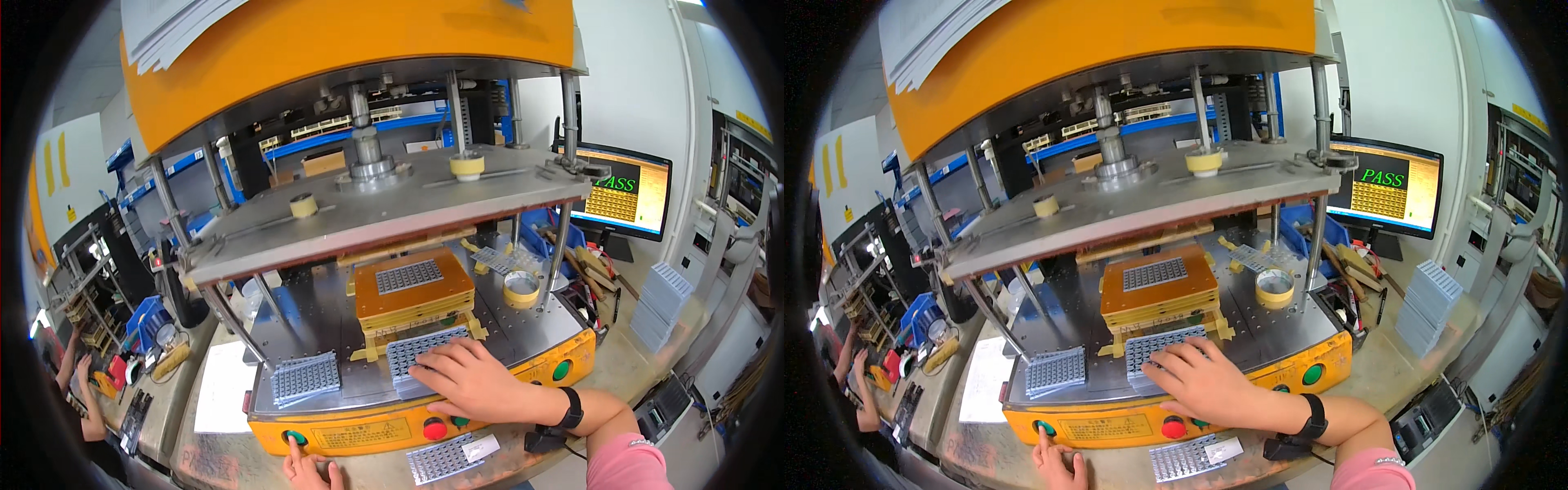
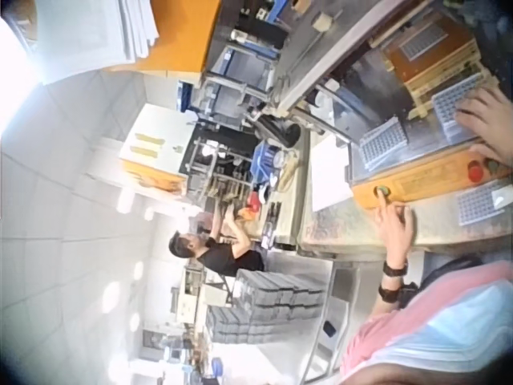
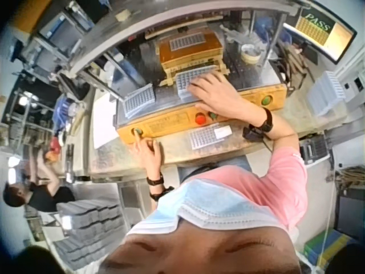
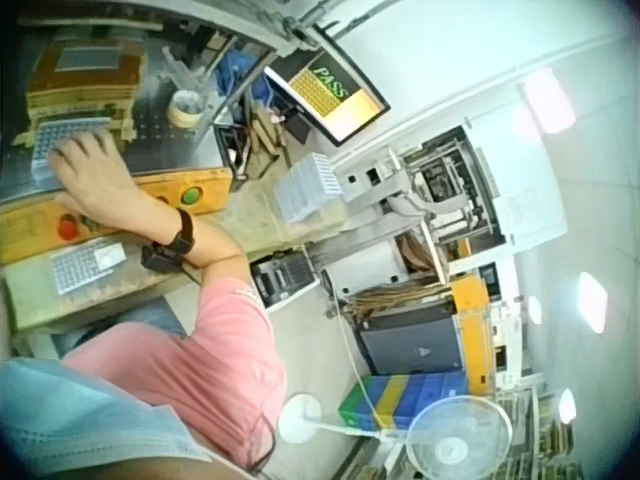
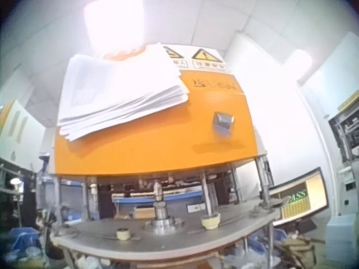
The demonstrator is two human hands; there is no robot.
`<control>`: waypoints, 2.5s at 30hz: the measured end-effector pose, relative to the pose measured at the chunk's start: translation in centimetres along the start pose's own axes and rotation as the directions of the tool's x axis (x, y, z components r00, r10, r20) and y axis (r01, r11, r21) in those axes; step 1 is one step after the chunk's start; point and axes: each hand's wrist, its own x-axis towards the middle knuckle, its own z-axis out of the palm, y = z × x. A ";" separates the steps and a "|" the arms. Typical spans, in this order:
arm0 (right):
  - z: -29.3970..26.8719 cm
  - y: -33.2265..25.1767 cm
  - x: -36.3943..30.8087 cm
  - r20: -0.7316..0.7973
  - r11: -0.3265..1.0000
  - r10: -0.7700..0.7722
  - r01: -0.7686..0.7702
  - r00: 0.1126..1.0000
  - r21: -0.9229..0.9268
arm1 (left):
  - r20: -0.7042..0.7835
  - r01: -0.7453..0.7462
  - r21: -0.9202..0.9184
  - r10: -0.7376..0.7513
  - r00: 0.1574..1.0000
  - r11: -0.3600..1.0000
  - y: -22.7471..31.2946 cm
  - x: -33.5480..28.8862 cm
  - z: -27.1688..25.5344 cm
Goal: Operating a testing machine to verify small electronic or metal component arrays.
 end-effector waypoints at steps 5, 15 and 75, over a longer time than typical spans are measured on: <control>0.2 -0.4 -0.7 0.015 0.999 0.023 -0.022 1.000 -0.038 | -0.170 -0.071 0.009 0.072 0.983 0.997 -0.7 -0.2 0.8; 2.4 -0.2 -0.5 -0.076 1.000 0.019 -0.018 0.997 0.015 | -0.038 -0.091 -0.089 0.088 0.995 0.992 -0.2 -0.4 0.5; -3.4 2.9 1.8 0.069 0.996 -0.017 0.010 0.997 0.089 | 0.266 -0.518 0.207 0.462 0.846 0.830 -5.3 16.6 -5.3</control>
